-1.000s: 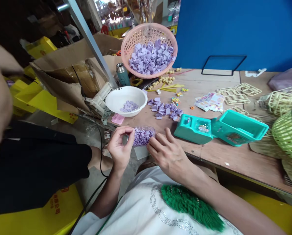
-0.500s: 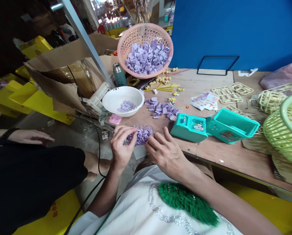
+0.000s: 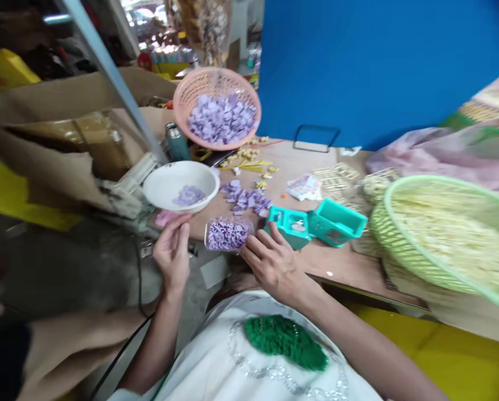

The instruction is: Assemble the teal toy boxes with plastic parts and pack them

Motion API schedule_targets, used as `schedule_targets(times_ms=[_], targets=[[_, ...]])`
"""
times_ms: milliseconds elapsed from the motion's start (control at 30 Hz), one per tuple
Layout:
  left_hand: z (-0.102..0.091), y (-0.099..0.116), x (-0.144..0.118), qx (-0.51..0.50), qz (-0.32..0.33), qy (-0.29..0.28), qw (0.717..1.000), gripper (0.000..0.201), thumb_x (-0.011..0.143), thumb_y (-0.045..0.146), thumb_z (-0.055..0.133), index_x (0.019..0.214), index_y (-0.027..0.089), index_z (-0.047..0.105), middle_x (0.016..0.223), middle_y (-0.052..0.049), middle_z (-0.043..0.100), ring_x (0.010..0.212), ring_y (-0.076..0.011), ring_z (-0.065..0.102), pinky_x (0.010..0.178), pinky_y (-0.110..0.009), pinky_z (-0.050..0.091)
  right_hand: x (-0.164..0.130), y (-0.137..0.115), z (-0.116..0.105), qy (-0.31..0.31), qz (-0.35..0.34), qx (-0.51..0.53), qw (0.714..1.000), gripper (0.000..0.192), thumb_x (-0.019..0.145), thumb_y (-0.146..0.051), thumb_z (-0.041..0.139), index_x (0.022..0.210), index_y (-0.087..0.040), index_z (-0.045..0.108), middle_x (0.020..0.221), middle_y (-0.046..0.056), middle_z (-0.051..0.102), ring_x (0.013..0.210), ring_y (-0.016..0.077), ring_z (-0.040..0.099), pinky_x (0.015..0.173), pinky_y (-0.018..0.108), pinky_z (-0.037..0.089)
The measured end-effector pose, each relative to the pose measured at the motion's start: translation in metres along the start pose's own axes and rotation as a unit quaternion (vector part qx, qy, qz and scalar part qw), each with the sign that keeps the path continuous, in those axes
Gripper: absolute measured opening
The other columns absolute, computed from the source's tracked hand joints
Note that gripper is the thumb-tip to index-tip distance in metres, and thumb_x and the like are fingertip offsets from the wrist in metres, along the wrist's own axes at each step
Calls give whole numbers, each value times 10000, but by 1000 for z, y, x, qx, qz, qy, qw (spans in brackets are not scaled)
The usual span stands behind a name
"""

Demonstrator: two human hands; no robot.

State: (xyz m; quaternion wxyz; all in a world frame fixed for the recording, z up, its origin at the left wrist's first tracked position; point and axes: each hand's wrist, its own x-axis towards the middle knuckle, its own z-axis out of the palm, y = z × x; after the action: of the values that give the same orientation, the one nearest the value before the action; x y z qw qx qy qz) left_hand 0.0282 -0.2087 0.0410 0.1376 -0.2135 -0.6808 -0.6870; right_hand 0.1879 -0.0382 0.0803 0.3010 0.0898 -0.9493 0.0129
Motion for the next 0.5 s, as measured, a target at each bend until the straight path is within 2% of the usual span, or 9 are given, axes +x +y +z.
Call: schedule_targets(times_ms=[100,200,233,300,333,400,500], targets=[[16,-25,-7,10,-23,-15,1000,266,959,425,749,1060,190,821,1077,-88,823,1028,-216,771,978,-337,622,-6,43,-29,-14,28,-26,999,241,1005,-65,511,861,-183,663,837,42,641,825,222,494,968,405,368],[43,-60,-17,16,-20,-74,997,273,976,452,708,1044,210,816,1081,-89,816,1035,-233,764,970,-358,631,-4,107,-63,-55,78,-94,991,239,1010,-111,518,838,-171,672,835,55,663,817,209,530,897,375,364],[52,-70,-21,16,-10,-90,996,274,984,456,688,1034,218,815,1071,-87,817,1016,-237,770,952,-365,639,-2,131,-72,-91,113,-121,982,244,1021,-136,515,855,-162,692,857,71,685,828,209,551,883,370,360],[68,-87,-27,12,14,-119,993,272,998,447,658,1042,226,810,1062,-86,817,1001,-246,780,918,-372,652,8,177,-83,-190,206,-169,945,271,1036,-164,497,920,-135,740,945,120,738,890,222,604,876,367,361],[74,-93,-29,12,30,-127,991,263,1003,433,648,1043,229,809,1052,-86,816,986,-247,784,896,-370,656,13,198,-84,-236,248,-186,921,285,1038,-163,490,950,-121,758,998,145,757,931,231,628,881,366,369],[81,-101,-32,22,63,-138,988,231,1010,390,638,1053,240,809,1054,-84,814,977,-248,788,870,-367,656,24,236,-76,-291,297,-202,887,288,1032,-138,498,966,-96,776,1065,180,774,970,238,665,875,357,400],[82,-106,-33,50,106,-147,982,199,1013,319,631,1088,270,808,1082,-73,813,994,-251,786,875,-377,646,38,280,-46,-324,322,-208,865,232,1048,-157,558,988,-89,771,1102,162,777,966,213,706,872,336,493]])
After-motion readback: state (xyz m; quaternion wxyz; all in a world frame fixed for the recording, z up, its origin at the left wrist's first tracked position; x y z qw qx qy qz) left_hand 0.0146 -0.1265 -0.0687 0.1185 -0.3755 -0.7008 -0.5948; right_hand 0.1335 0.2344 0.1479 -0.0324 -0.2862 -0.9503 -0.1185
